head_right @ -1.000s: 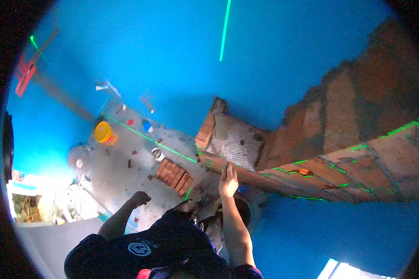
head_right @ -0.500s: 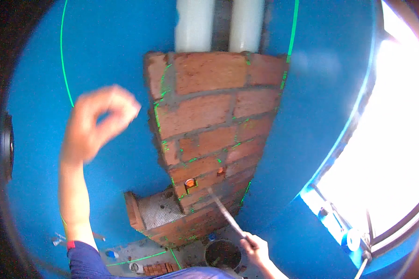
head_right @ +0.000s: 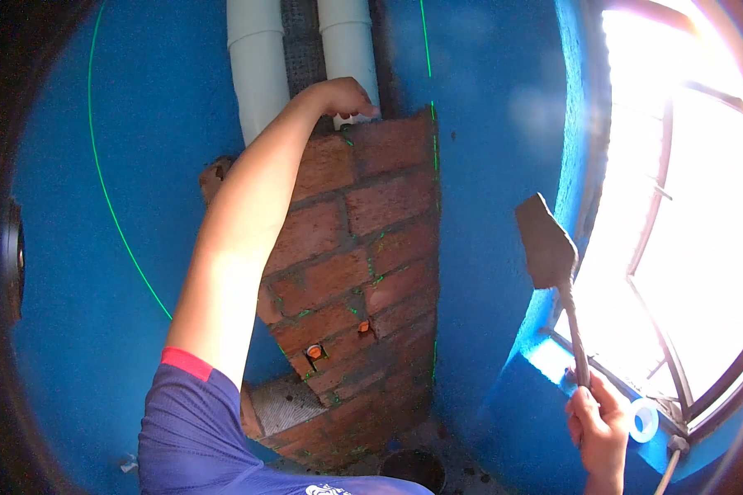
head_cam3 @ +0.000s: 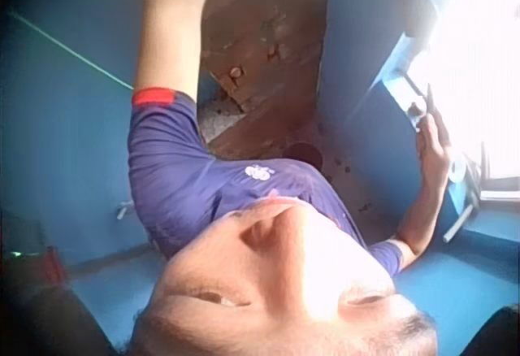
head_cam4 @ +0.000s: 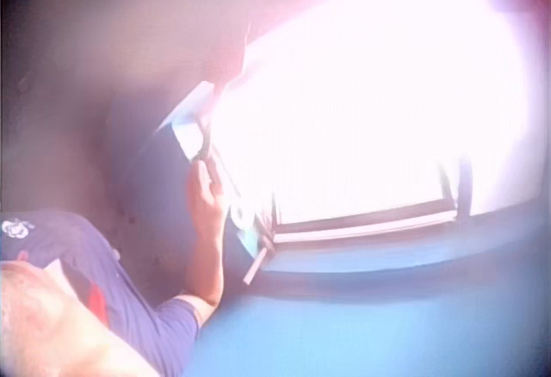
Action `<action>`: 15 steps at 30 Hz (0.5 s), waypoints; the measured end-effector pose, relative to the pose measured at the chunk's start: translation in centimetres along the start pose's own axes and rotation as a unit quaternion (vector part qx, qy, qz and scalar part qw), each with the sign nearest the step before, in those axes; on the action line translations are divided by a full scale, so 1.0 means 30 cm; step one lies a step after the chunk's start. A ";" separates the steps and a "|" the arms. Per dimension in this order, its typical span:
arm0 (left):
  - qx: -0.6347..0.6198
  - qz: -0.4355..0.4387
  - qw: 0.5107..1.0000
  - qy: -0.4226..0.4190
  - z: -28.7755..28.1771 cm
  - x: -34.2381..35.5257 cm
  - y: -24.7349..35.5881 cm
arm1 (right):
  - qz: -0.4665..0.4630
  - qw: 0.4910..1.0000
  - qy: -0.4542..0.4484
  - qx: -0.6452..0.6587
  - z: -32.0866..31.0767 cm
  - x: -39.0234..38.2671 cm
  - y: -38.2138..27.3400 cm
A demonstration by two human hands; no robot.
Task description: The person applies mortar to bricks and places them to build a small wall section around white pipes using a trowel. They apply mortar from a bucket to the bricks and the existing wall, positioning each brick carefully before smoothing the joints with the trowel.
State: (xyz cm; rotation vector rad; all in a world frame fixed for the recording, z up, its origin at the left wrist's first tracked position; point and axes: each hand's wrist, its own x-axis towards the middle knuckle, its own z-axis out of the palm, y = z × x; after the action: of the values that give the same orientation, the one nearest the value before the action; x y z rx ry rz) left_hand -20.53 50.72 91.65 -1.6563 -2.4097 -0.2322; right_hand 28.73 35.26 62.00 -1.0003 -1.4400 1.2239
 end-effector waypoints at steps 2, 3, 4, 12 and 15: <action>-0.022 -0.013 0.999 -0.026 0.024 0.047 0.013 | 0.006 1.000 0.000 0.000 -0.051 -0.015 0.066; -0.042 -0.028 0.997 -0.051 0.034 0.070 0.014 | 0.011 1.000 -0.001 0.000 -0.070 -0.016 0.099; -0.040 -0.031 0.997 -0.053 0.041 0.093 0.010 | 0.014 1.000 0.000 0.000 -0.052 -0.042 0.086; -0.008 -0.028 0.983 -0.182 0.031 0.105 0.066 | 0.082 0.995 -0.013 0.056 0.001 0.003 0.190; 0.007 -0.002 0.992 -0.122 0.041 0.062 0.071 | 0.070 0.996 -0.031 0.052 0.025 0.053 0.200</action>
State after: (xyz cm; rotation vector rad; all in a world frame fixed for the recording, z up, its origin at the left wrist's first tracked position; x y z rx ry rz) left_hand -19.28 53.45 90.97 -1.7655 -2.5822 -0.0130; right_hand 27.68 37.62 56.30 -1.0145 -1.3576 1.4286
